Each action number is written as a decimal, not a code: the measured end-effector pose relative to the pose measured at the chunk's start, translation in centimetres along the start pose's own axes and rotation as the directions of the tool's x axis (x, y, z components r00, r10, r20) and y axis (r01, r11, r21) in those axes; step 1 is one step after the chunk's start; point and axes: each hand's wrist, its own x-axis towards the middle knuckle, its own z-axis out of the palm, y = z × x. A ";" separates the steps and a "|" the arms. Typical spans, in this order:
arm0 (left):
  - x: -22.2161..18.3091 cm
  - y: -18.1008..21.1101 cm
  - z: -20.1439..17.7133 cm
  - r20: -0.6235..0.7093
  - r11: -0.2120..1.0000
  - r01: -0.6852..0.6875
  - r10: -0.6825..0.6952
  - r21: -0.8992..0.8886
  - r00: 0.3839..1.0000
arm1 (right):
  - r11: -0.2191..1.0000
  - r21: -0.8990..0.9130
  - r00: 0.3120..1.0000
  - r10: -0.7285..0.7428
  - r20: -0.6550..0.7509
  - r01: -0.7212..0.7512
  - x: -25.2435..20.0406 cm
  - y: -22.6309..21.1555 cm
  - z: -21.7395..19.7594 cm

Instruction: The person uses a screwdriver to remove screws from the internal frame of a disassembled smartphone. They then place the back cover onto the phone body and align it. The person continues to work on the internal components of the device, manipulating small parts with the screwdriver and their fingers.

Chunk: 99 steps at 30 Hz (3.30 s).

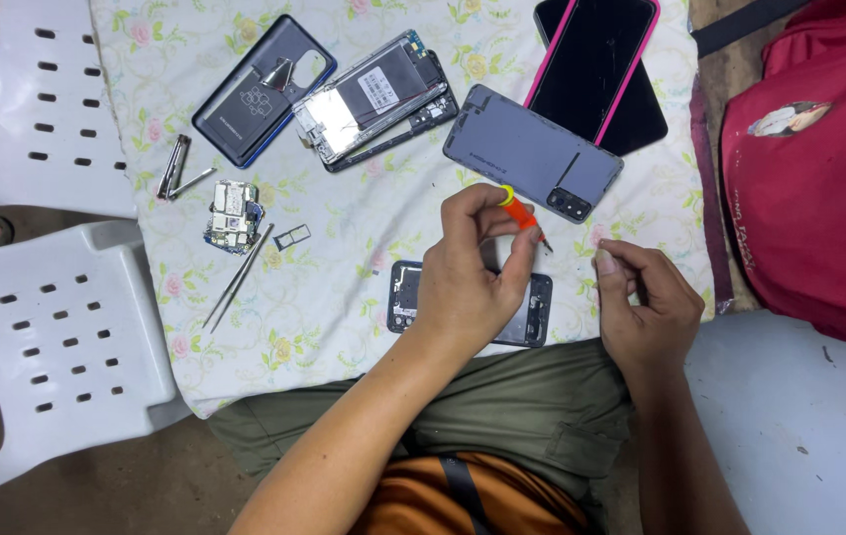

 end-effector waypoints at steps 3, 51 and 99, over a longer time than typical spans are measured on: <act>-0.1 -0.4 0.5 0.017 0.999 0.024 -0.025 0.040 1.000 | 0.999 -0.032 0.999 -0.036 0.014 0.036 0.0 0.1 0.0; -2.4 1.4 0.7 0.003 0.957 -0.272 0.274 -0.097 0.962 | 0.993 0.082 0.991 -0.098 0.092 0.091 -0.3 0.4 -0.4; -2.3 1.6 0.5 0.019 0.938 -0.345 0.346 -0.038 0.938 | 0.993 -0.050 0.990 -0.102 0.094 0.107 -0.6 1.2 -0.3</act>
